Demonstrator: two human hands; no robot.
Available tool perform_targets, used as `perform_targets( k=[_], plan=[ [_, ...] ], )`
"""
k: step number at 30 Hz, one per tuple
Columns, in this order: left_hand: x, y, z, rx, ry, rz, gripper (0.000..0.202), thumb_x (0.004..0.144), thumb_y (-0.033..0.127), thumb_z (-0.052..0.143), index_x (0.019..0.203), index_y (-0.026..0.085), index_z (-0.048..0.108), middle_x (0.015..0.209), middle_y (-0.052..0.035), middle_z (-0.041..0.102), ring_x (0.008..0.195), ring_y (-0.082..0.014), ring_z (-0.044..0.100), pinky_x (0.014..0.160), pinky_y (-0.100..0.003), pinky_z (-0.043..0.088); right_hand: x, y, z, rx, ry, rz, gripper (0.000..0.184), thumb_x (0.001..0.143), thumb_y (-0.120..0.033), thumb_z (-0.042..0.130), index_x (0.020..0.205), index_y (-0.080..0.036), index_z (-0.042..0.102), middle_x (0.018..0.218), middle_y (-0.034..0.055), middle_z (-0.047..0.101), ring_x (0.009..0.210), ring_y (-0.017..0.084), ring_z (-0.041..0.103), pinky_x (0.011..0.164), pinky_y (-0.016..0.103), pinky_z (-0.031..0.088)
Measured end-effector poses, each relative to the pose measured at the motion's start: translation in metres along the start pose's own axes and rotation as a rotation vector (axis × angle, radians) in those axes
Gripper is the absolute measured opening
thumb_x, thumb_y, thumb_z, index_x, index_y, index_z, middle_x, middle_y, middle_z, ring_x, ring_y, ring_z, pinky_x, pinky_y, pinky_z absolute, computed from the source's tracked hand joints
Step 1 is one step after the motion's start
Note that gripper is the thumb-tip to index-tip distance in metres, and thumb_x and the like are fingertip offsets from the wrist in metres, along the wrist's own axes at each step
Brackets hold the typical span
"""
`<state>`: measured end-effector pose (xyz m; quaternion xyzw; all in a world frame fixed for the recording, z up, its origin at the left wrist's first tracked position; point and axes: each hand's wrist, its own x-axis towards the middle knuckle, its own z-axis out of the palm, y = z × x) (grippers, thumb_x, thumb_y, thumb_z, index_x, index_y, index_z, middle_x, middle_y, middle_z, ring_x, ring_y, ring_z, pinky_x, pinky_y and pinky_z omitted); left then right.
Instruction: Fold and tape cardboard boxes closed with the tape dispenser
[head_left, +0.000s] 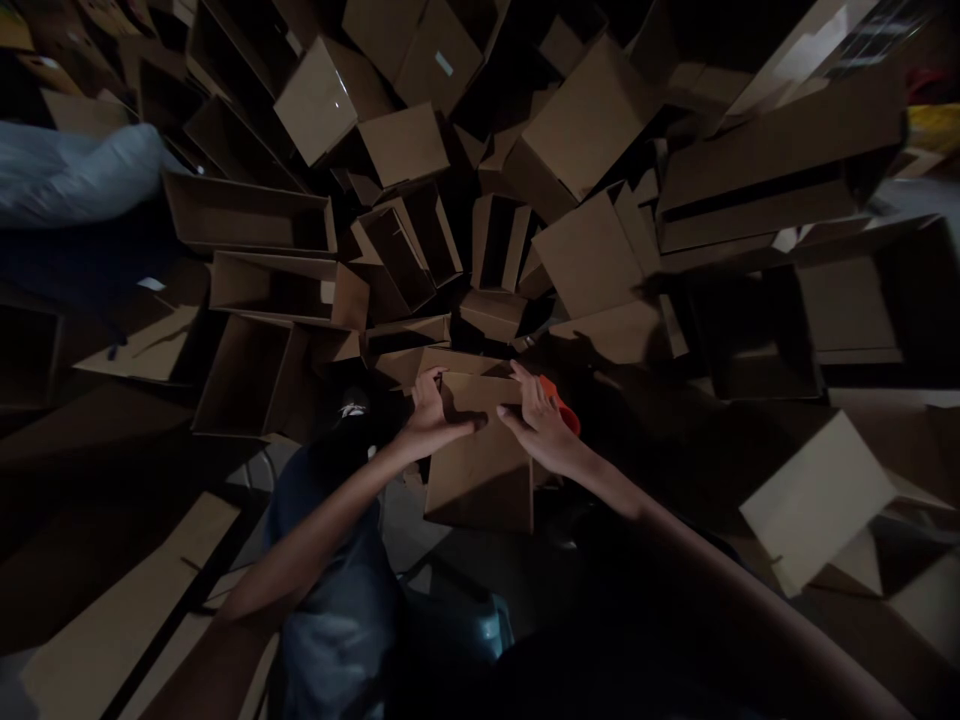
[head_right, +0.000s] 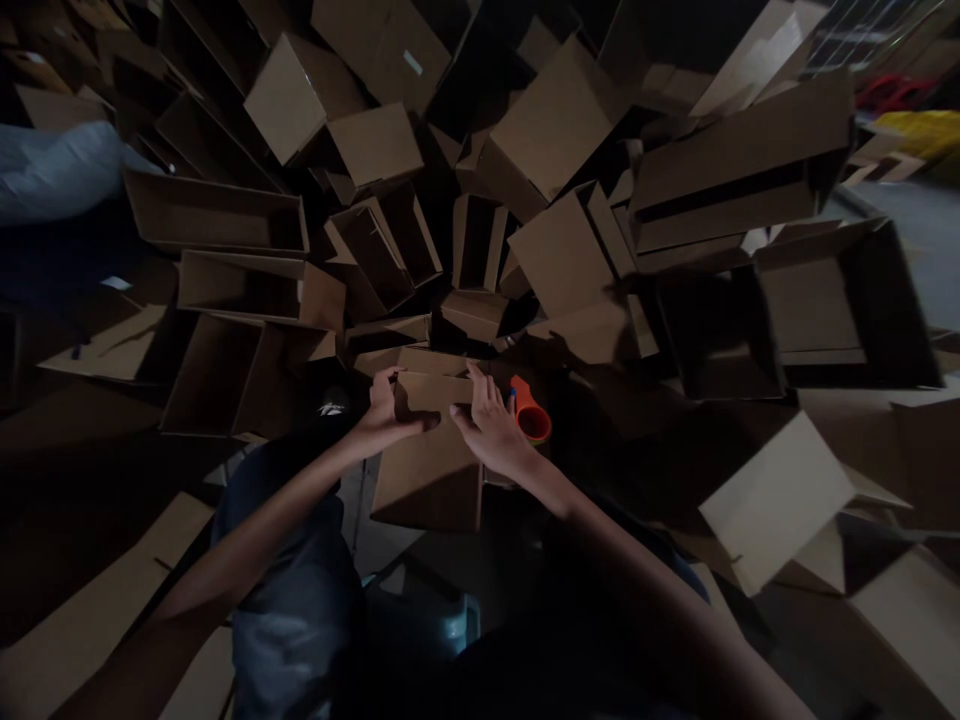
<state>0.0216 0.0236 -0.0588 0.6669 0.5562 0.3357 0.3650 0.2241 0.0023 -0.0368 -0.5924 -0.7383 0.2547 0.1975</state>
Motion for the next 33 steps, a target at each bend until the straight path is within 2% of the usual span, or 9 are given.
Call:
perform_targets(
  k=[3, 7, 9, 14, 20, 23, 27, 30, 33],
  plan=[
    [-0.001, -0.001, 0.000, 0.009, 0.012, 0.012, 0.091, 0.057, 0.049, 0.084, 0.126, 0.023, 0.030, 0.131, -0.0125, 0.037, 0.132, -0.0374, 0.035, 0.110, -0.055, 0.031, 0.001, 0.003, 0.001, 0.003, 0.003, -0.005, 0.075, 0.096, -0.039, 0.039, 0.159, -0.029, -0.001, 0.154, 0.0159, 0.036, 0.145, 0.034, 0.032, 0.115, 0.069, 0.021],
    [0.000, -0.004, 0.002, 0.023, 0.044, 0.034, 0.089, 0.057, 0.046, 0.084, 0.125, 0.024, 0.031, 0.128, -0.0110, 0.038, 0.129, -0.0372, 0.037, 0.109, -0.055, 0.032, -0.001, 0.001, -0.001, -0.018, -0.036, -0.026, 0.096, 0.088, -0.050, 0.055, 0.159, -0.030, -0.006, 0.156, 0.0169, 0.031, 0.145, 0.038, 0.031, 0.115, 0.070, 0.021],
    [0.000, -0.005, 0.002, 0.030, 0.053, 0.032, 0.090, 0.057, 0.046, 0.085, 0.125, 0.024, 0.031, 0.128, -0.0107, 0.038, 0.129, -0.0371, 0.038, 0.108, -0.054, 0.033, -0.001, 0.000, -0.002, -0.026, -0.047, -0.037, 0.101, 0.086, -0.051, 0.059, 0.158, -0.031, -0.009, 0.157, 0.0167, 0.029, 0.146, 0.039, 0.030, 0.115, 0.070, 0.021],
    [-0.001, -0.001, 0.003, 0.012, 0.060, 0.009, 0.090, 0.057, 0.048, 0.085, 0.125, 0.023, 0.031, 0.128, -0.0109, 0.039, 0.129, -0.0362, 0.038, 0.107, -0.054, 0.035, 0.000, 0.001, -0.003, -0.025, -0.070, -0.025, 0.093, 0.090, -0.043, 0.052, 0.158, -0.031, -0.011, 0.158, 0.0158, 0.027, 0.147, 0.036, 0.029, 0.116, 0.070, 0.018],
    [-0.003, 0.003, 0.004, -0.002, 0.079, -0.026, 0.083, 0.062, 0.050, 0.082, 0.123, 0.023, 0.033, 0.128, -0.0115, 0.040, 0.129, -0.0356, 0.038, 0.107, -0.053, 0.035, -0.001, -0.005, -0.007, -0.045, -0.099, 0.011, 0.089, 0.091, -0.043, 0.049, 0.159, -0.028, -0.006, 0.158, 0.0166, 0.028, 0.149, 0.036, 0.024, 0.117, 0.068, 0.016],
    [-0.003, 0.001, 0.004, -0.002, 0.092, -0.017, 0.079, 0.065, 0.049, 0.081, 0.123, 0.024, 0.033, 0.128, -0.0111, 0.040, 0.129, -0.0349, 0.039, 0.107, -0.054, 0.034, -0.002, -0.007, -0.008, -0.044, -0.112, 0.032, 0.093, 0.089, -0.050, 0.051, 0.159, -0.027, -0.006, 0.159, 0.0173, 0.026, 0.150, 0.038, 0.020, 0.116, 0.069, 0.017],
    [-0.002, -0.004, 0.004, 0.006, 0.080, -0.003, 0.081, 0.061, 0.048, 0.084, 0.121, 0.024, 0.035, 0.128, -0.0107, 0.040, 0.129, -0.0362, 0.039, 0.107, -0.054, 0.035, -0.005, -0.007, -0.007, -0.033, -0.145, 0.055, 0.107, 0.082, -0.066, 0.056, 0.159, -0.028, -0.008, 0.162, 0.0181, 0.021, 0.152, 0.042, 0.012, 0.115, 0.072, 0.014],
    [-0.002, -0.004, 0.004, 0.005, 0.061, -0.004, 0.083, 0.058, 0.046, 0.086, 0.120, 0.024, 0.035, 0.128, -0.0107, 0.040, 0.128, -0.0367, 0.039, 0.106, -0.054, 0.036, -0.006, -0.005, -0.004, -0.049, -0.140, 0.047, 0.109, 0.081, -0.066, 0.057, 0.159, -0.027, -0.009, 0.162, 0.0177, 0.022, 0.152, 0.040, 0.010, 0.117, 0.070, 0.009],
    [-0.003, -0.002, 0.003, 0.016, 0.057, -0.001, 0.085, 0.057, 0.045, 0.086, 0.122, 0.024, 0.034, 0.128, -0.0109, 0.040, 0.129, -0.0366, 0.038, 0.106, -0.054, 0.036, -0.006, -0.005, -0.004, -0.051, -0.145, 0.047, 0.108, 0.082, -0.066, 0.057, 0.159, -0.027, -0.008, 0.162, 0.0177, 0.021, 0.153, 0.040, 0.008, 0.118, 0.068, 0.010]
  ],
)
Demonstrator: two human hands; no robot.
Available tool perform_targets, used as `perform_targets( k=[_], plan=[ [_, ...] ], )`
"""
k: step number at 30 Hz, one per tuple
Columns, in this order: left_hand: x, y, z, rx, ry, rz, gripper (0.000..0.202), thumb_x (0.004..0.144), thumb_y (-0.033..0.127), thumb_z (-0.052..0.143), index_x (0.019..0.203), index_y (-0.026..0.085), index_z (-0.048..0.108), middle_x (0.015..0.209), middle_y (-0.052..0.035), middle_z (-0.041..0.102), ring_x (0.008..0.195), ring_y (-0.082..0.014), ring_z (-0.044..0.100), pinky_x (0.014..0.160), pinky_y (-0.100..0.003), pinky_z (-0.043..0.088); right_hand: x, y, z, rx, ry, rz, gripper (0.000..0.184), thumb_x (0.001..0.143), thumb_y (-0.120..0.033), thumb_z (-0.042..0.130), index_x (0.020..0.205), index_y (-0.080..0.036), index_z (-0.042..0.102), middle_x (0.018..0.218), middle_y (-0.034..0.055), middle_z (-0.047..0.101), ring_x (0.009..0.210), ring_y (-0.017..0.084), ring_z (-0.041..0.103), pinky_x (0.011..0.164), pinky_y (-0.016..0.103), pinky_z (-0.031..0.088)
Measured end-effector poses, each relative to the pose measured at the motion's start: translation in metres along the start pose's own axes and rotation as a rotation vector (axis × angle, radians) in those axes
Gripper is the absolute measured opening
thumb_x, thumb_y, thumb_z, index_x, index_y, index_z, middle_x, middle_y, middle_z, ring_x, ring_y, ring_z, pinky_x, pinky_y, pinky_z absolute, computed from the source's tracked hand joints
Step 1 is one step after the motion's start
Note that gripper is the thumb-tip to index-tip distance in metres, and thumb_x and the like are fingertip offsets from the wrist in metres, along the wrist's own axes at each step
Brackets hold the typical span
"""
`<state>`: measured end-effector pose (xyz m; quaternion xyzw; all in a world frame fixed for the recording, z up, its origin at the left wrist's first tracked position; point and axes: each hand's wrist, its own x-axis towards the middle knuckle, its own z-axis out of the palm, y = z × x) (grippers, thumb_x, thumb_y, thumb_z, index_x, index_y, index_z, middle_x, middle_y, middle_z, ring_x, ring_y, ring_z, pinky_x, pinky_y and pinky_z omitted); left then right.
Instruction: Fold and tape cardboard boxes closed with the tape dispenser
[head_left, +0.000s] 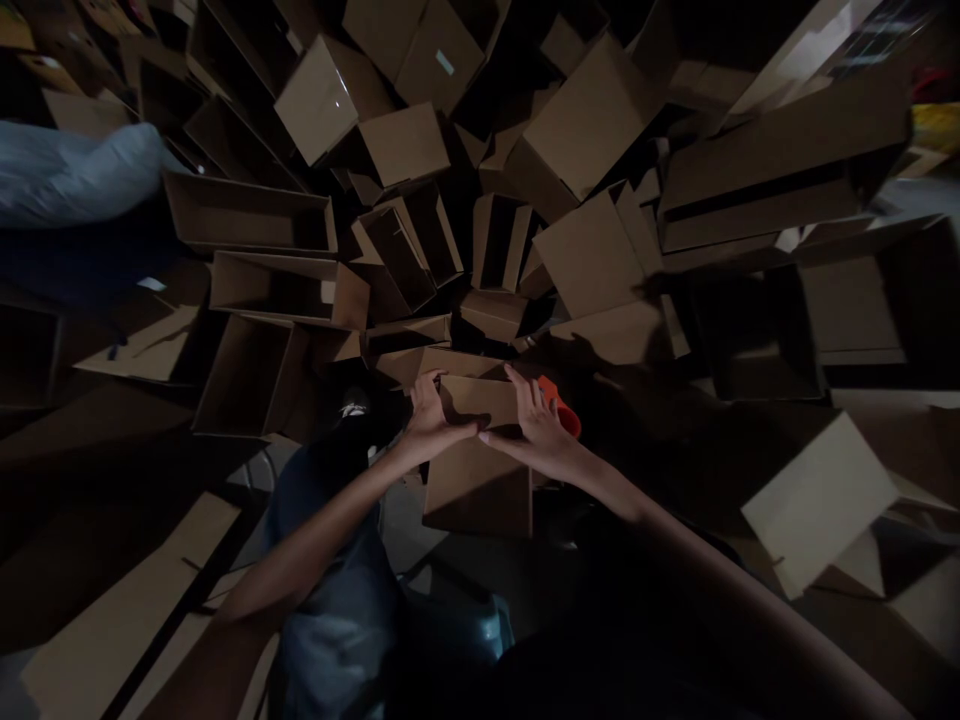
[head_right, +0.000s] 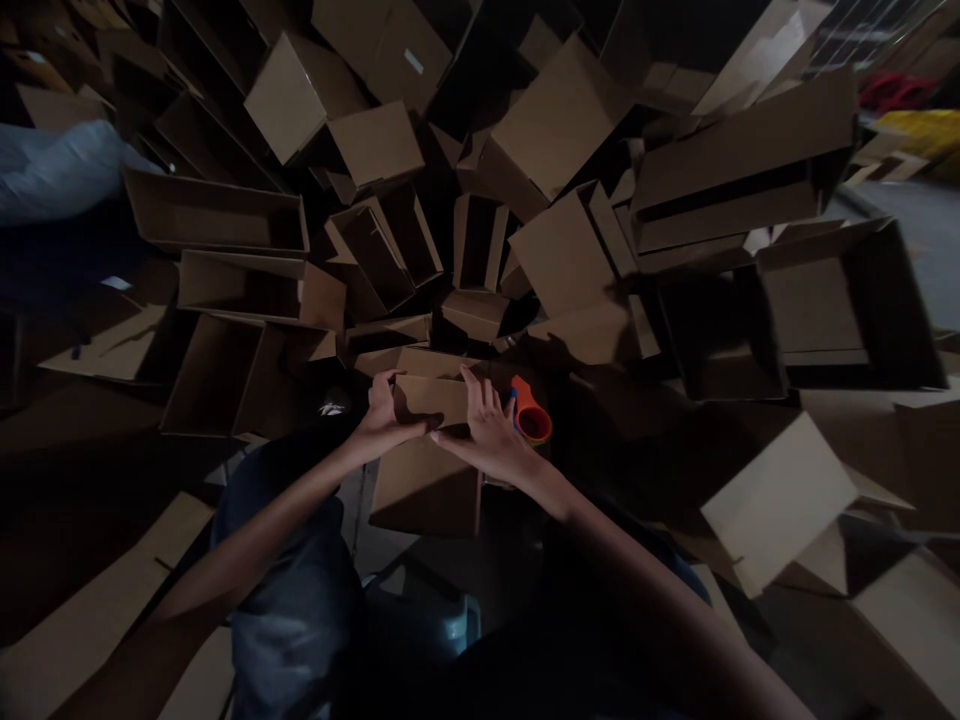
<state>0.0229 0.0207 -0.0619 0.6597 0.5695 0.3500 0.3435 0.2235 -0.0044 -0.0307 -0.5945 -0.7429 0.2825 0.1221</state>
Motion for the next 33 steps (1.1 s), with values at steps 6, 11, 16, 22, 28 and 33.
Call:
perform_targets(
  k=[6, 11, 16, 22, 28, 33],
  plan=[
    [0.002, 0.003, -0.007, 0.010, -0.088, 0.030, 0.086, 0.056, 0.040, 0.085, 0.124, 0.024, 0.034, 0.128, -0.0103, 0.039, 0.129, -0.0359, 0.038, 0.108, -0.054, 0.033, -0.001, -0.002, -0.004, 0.005, 0.009, -0.031, 0.108, 0.083, -0.065, 0.058, 0.159, -0.029, -0.010, 0.158, 0.0189, 0.028, 0.149, 0.043, 0.021, 0.115, 0.071, 0.017],
    [0.002, -0.001, -0.007, 0.022, -0.085, 0.023, 0.087, 0.056, 0.036, 0.084, 0.127, 0.024, 0.034, 0.128, -0.0099, 0.039, 0.129, -0.0354, 0.037, 0.108, -0.055, 0.033, -0.002, 0.001, -0.005, 0.032, 0.009, -0.102, 0.110, 0.081, -0.065, 0.060, 0.158, -0.033, -0.011, 0.159, 0.0163, 0.026, 0.148, 0.042, 0.023, 0.115, 0.071, 0.019],
    [0.004, 0.001, -0.019, 0.053, -0.202, 0.062, 0.111, 0.050, 0.041, 0.087, 0.141, 0.020, 0.028, 0.137, -0.0154, 0.033, 0.136, -0.0415, 0.030, 0.112, -0.058, 0.028, -0.002, 0.002, -0.008, 0.012, -0.056, -0.062, 0.106, 0.083, -0.065, 0.058, 0.159, -0.033, -0.010, 0.163, 0.0150, 0.019, 0.152, 0.041, 0.012, 0.116, 0.071, 0.014],
    [0.001, 0.003, -0.037, 0.114, -0.318, 0.237, 0.135, 0.056, 0.049, 0.087, 0.156, 0.022, 0.000, 0.157, -0.0210, 0.012, 0.148, -0.0433, 0.011, 0.118, -0.061, 0.015, 0.000, 0.000, -0.010, 0.030, -0.052, -0.045, 0.104, 0.087, -0.060, 0.057, 0.158, -0.032, -0.013, 0.163, 0.0152, 0.019, 0.152, 0.039, 0.015, 0.117, 0.069, 0.013],
    [-0.007, 0.007, -0.039, 0.206, -0.350, 0.298, 0.142, 0.055, 0.053, 0.089, 0.158, 0.032, -0.007, 0.164, -0.0197, -0.004, 0.150, -0.0474, -0.004, 0.115, -0.069, 0.011, 0.004, 0.002, -0.008, 0.046, -0.006, -0.050, 0.107, 0.085, -0.054, 0.063, 0.158, -0.034, -0.013, 0.163, 0.0149, 0.019, 0.151, 0.039, 0.018, 0.116, 0.069, 0.018],
    [-0.012, 0.013, -0.042, 0.250, -0.422, 0.345, 0.137, 0.058, 0.056, 0.086, 0.159, 0.035, -0.004, 0.166, -0.0168, -0.009, 0.150, -0.0476, -0.011, 0.114, -0.071, 0.008, 0.006, 0.003, -0.007, 0.032, -0.003, -0.049, 0.106, 0.085, -0.053, 0.062, 0.158, -0.031, -0.010, 0.163, 0.0159, 0.021, 0.151, 0.037, 0.018, 0.117, 0.067, 0.018]
  ],
)
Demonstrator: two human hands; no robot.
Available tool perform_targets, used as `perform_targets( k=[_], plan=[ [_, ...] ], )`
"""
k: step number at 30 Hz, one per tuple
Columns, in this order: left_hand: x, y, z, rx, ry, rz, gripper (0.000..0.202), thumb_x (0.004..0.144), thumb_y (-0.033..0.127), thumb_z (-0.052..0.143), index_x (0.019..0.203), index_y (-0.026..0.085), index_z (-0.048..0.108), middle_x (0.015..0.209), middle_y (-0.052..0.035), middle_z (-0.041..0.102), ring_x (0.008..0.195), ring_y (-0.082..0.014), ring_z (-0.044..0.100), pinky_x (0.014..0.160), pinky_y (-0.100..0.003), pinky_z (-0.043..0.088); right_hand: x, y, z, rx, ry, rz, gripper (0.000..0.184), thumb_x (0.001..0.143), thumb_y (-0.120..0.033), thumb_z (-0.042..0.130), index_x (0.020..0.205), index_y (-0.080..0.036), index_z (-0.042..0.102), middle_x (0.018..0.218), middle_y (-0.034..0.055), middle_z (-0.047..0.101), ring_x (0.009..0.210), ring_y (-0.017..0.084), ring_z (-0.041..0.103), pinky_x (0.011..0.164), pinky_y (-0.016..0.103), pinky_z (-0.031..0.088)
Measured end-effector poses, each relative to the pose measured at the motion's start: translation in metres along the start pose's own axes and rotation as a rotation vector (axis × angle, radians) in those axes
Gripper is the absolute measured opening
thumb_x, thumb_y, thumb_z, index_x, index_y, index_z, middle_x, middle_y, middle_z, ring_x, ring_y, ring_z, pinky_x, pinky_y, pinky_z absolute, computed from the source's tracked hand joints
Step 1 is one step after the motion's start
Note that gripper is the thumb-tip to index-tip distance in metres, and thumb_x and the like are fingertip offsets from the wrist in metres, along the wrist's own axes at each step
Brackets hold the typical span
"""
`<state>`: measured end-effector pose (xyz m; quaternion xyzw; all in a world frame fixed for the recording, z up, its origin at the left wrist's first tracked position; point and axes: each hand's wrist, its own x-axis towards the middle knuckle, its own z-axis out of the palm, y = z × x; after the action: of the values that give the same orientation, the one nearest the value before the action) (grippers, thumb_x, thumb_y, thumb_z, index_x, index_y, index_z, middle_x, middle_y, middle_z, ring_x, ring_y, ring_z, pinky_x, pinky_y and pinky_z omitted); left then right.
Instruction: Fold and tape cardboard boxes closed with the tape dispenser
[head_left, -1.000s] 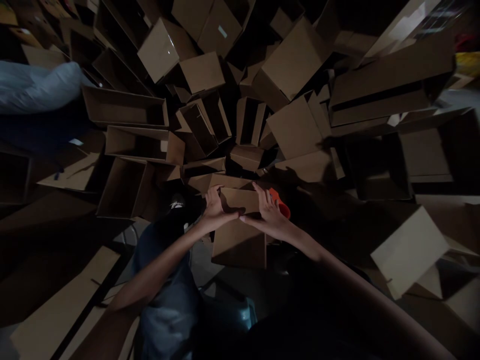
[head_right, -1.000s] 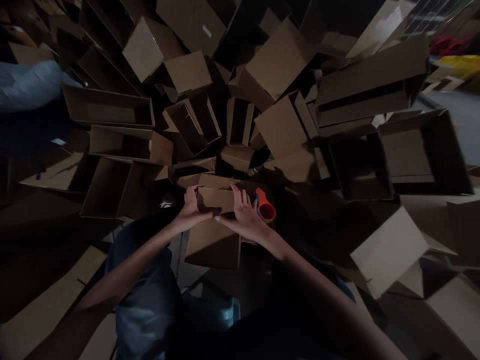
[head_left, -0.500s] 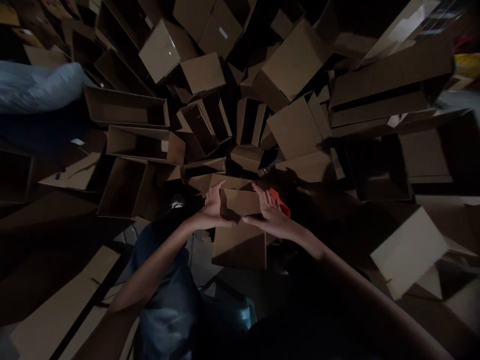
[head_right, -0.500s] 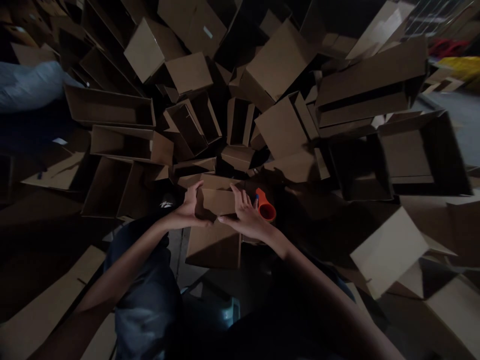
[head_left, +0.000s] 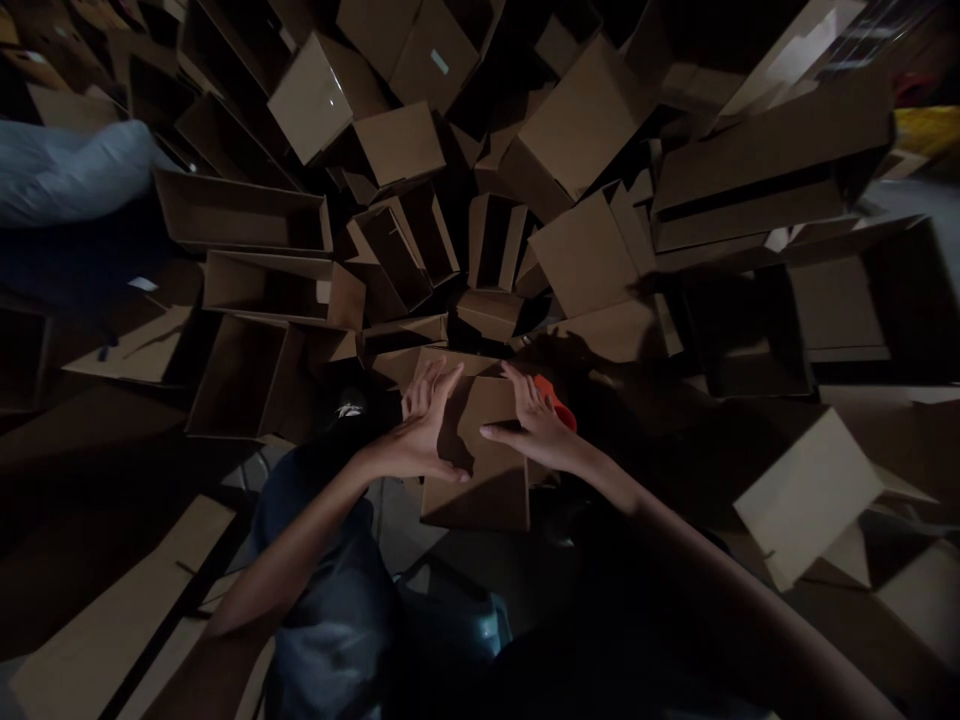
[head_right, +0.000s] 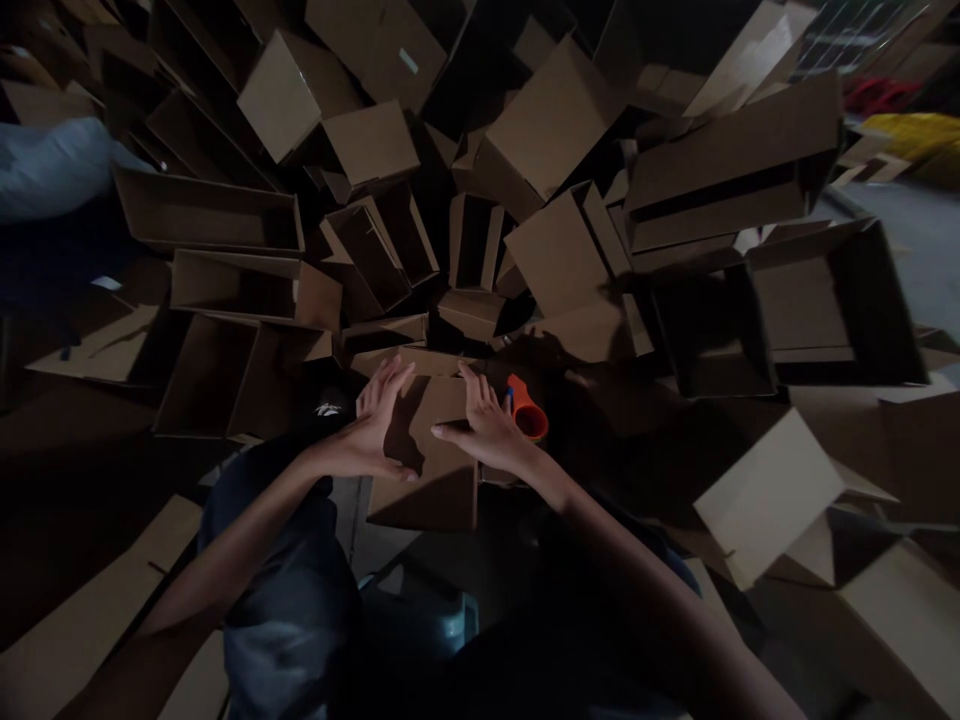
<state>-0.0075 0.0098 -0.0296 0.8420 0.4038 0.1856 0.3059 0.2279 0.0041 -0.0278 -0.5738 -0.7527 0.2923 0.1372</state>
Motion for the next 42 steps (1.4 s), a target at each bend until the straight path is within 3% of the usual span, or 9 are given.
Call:
perform_targets(
  k=[6, 15, 17, 22, 24, 32, 37, 42],
  plan=[
    [0.004, 0.003, 0.000, 0.011, 0.151, -0.010, 0.124, 0.066, 0.043, 0.084, 0.157, 0.039, 0.001, 0.165, -0.0136, 0.002, 0.151, -0.0444, -0.003, 0.116, -0.066, 0.012, 0.002, 0.001, -0.001, 0.015, 0.033, 0.008, 0.104, 0.085, -0.054, 0.060, 0.158, -0.032, -0.010, 0.164, 0.0149, 0.018, 0.152, 0.037, 0.018, 0.116, 0.069, 0.017],
    [0.011, -0.001, 0.002, 0.033, 0.294, -0.112, 0.123, 0.062, 0.038, 0.086, 0.155, 0.035, 0.006, 0.163, -0.0168, 0.011, 0.151, -0.0427, 0.006, 0.115, -0.064, 0.016, 0.002, 0.003, 0.000, 0.024, 0.023, 0.010, 0.104, 0.083, -0.063, 0.059, 0.159, -0.029, -0.002, 0.164, 0.0137, 0.020, 0.153, 0.036, 0.015, 0.119, 0.066, 0.017],
    [0.010, -0.001, 0.000, 0.044, 0.274, -0.099, 0.124, 0.063, 0.038, 0.086, 0.156, 0.035, 0.004, 0.163, -0.0164, 0.009, 0.151, -0.0428, 0.004, 0.115, -0.065, 0.015, 0.004, 0.007, 0.002, 0.043, 0.037, 0.010, 0.104, 0.082, -0.063, 0.059, 0.159, -0.030, -0.003, 0.165, 0.0133, 0.018, 0.153, 0.036, 0.013, 0.119, 0.065, 0.016],
    [0.003, 0.000, -0.009, 0.015, 0.016, 0.070, 0.126, 0.065, 0.045, 0.084, 0.159, 0.035, 0.002, 0.166, -0.0132, 0.005, 0.152, -0.0434, 0.000, 0.118, -0.064, 0.015, 0.006, 0.010, 0.003, 0.097, 0.043, 0.016, 0.106, 0.081, -0.063, 0.061, 0.159, -0.030, -0.003, 0.165, 0.0139, 0.018, 0.153, 0.037, 0.010, 0.119, 0.065, 0.015],
    [0.001, 0.000, -0.009, -0.005, -0.016, 0.095, 0.124, 0.065, 0.045, 0.084, 0.159, 0.035, 0.004, 0.166, -0.0120, 0.006, 0.152, -0.0430, 0.000, 0.118, -0.063, 0.016, 0.005, 0.008, 0.002, 0.083, 0.047, 0.022, 0.105, 0.081, -0.062, 0.060, 0.159, -0.029, -0.003, 0.164, 0.0142, 0.019, 0.153, 0.036, 0.012, 0.119, 0.065, 0.014],
    [0.005, -0.001, 0.000, -0.019, 0.081, 0.067, 0.121, 0.066, 0.044, 0.083, 0.158, 0.032, 0.006, 0.163, -0.0138, 0.015, 0.152, -0.0408, 0.008, 0.120, -0.060, 0.016, 0.005, 0.009, 0.003, 0.118, 0.046, 0.020, 0.104, 0.081, -0.060, 0.060, 0.159, -0.029, 0.000, 0.165, 0.0131, 0.017, 0.153, 0.034, 0.011, 0.121, 0.060, 0.017],
    [0.009, 0.001, 0.003, 0.010, 0.165, -0.019, 0.117, 0.067, 0.043, 0.083, 0.156, 0.033, 0.007, 0.161, -0.0143, 0.015, 0.150, -0.0408, 0.009, 0.117, -0.061, 0.017, 0.004, 0.007, -0.001, 0.148, 0.073, -0.009, 0.107, 0.077, -0.053, 0.067, 0.158, -0.028, 0.003, 0.162, 0.0143, 0.023, 0.150, 0.034, 0.024, 0.119, 0.059, 0.023],
    [0.013, -0.006, 0.010, -0.026, 0.268, -0.126, 0.109, 0.066, 0.047, 0.084, 0.151, 0.028, 0.018, 0.151, -0.0163, 0.031, 0.142, -0.0406, 0.028, 0.113, -0.059, 0.027, 0.003, 0.001, -0.003, 0.103, 0.076, 0.004, 0.103, 0.080, -0.054, 0.065, 0.158, -0.030, 0.002, 0.160, 0.0156, 0.027, 0.148, 0.037, 0.027, 0.116, 0.067, 0.022]
  ],
)
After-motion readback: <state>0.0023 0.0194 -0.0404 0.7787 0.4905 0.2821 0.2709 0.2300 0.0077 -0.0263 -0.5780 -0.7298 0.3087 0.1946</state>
